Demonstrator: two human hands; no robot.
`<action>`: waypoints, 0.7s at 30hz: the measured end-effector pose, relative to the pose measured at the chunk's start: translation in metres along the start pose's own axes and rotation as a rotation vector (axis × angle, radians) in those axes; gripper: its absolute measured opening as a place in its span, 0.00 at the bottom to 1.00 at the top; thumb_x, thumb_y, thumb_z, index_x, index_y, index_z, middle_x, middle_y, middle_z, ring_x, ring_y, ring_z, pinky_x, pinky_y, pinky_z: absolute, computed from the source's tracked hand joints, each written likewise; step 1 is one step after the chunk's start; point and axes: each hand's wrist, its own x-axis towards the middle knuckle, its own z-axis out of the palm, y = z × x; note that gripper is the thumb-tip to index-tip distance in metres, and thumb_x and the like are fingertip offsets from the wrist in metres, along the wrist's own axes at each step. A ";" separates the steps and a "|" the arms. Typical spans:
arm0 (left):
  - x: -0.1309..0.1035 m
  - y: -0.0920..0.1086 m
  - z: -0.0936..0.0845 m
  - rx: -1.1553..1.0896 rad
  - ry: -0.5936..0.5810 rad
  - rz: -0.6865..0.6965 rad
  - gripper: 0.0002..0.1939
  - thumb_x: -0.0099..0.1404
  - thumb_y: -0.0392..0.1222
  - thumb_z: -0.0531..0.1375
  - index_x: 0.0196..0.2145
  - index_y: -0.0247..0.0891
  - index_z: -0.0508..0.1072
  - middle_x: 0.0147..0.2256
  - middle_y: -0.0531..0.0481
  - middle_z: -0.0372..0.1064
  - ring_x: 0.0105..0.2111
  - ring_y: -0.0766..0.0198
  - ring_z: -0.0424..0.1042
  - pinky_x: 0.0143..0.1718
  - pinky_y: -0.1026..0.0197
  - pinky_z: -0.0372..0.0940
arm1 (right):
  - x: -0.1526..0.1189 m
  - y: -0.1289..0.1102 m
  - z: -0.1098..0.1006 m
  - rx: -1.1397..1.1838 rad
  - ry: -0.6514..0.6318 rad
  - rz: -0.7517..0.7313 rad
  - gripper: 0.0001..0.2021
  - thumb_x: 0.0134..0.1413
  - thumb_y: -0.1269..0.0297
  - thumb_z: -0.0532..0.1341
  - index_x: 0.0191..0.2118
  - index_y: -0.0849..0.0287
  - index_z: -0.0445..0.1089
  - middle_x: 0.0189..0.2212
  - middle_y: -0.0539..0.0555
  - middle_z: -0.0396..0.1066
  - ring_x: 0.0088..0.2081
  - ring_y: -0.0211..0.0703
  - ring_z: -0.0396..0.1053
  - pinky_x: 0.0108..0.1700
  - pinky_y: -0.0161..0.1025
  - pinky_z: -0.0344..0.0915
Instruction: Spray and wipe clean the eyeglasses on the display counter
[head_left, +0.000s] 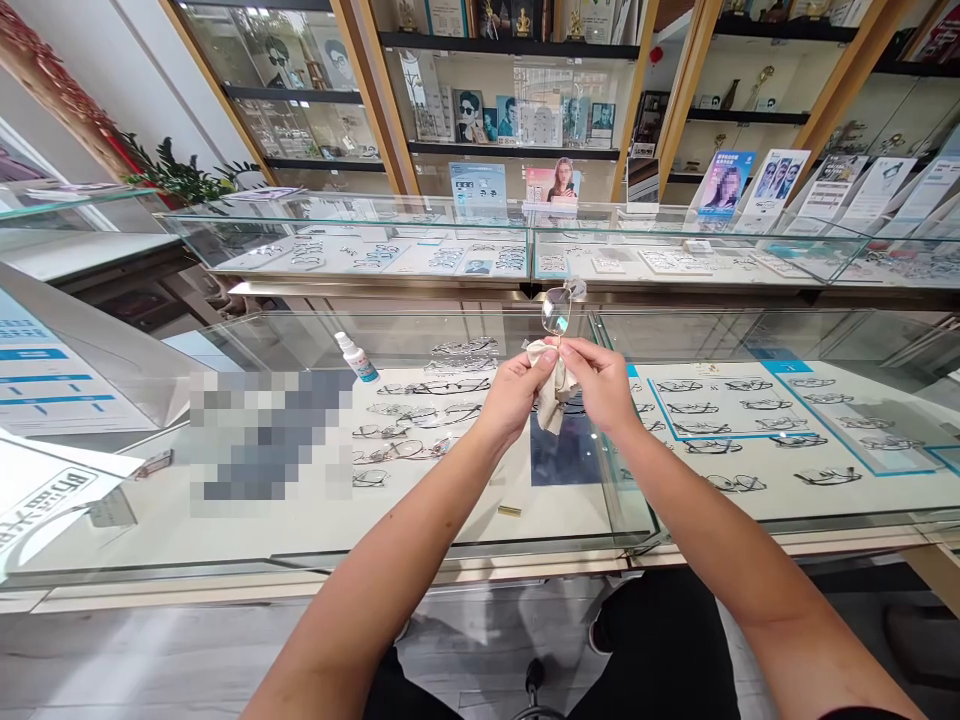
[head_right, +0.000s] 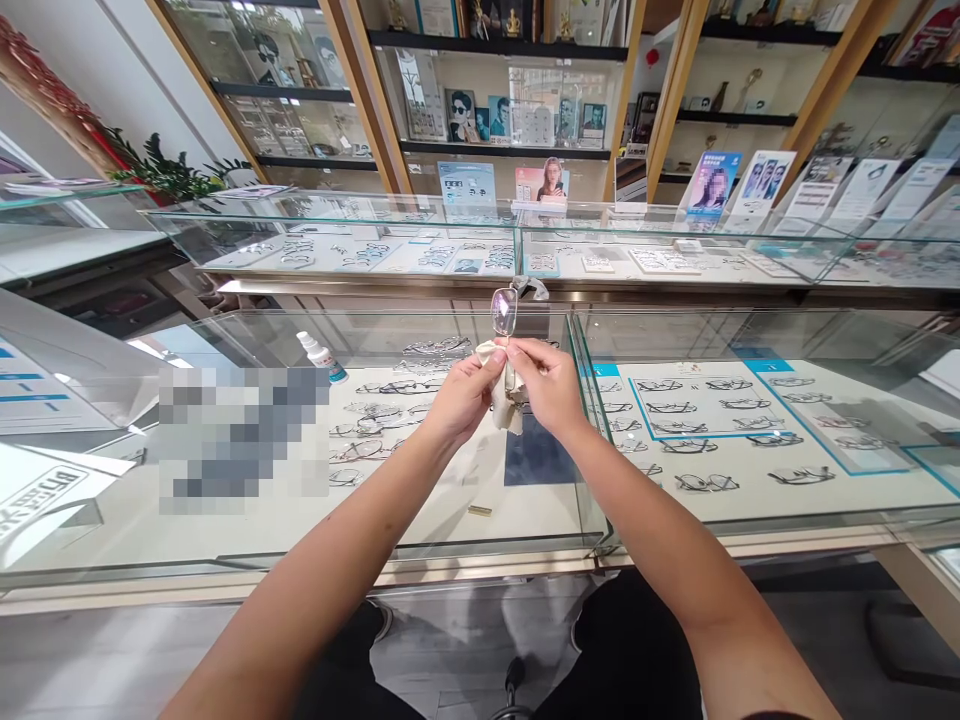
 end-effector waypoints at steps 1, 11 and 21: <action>0.000 0.001 0.000 -0.006 0.007 0.000 0.30 0.52 0.65 0.81 0.33 0.36 0.79 0.24 0.55 0.71 0.24 0.69 0.64 0.29 0.63 0.57 | -0.001 -0.001 0.001 -0.044 -0.005 -0.049 0.10 0.65 0.50 0.71 0.44 0.45 0.89 0.48 0.53 0.87 0.58 0.57 0.79 0.68 0.54 0.67; -0.003 0.007 0.004 -0.004 -0.015 -0.061 0.32 0.41 0.50 0.86 0.39 0.35 0.82 0.29 0.53 0.77 0.28 0.67 0.72 0.33 0.63 0.65 | 0.002 0.001 -0.002 -0.035 -0.007 -0.023 0.13 0.64 0.48 0.70 0.40 0.49 0.89 0.44 0.54 0.87 0.52 0.55 0.81 0.57 0.50 0.72; -0.005 0.006 0.004 0.101 -0.161 -0.061 0.35 0.44 0.41 0.83 0.50 0.35 0.81 0.38 0.49 0.80 0.34 0.64 0.74 0.39 0.61 0.69 | 0.012 0.004 -0.005 0.230 0.094 0.218 0.11 0.50 0.50 0.76 0.32 0.52 0.87 0.37 0.54 0.86 0.42 0.49 0.80 0.47 0.45 0.76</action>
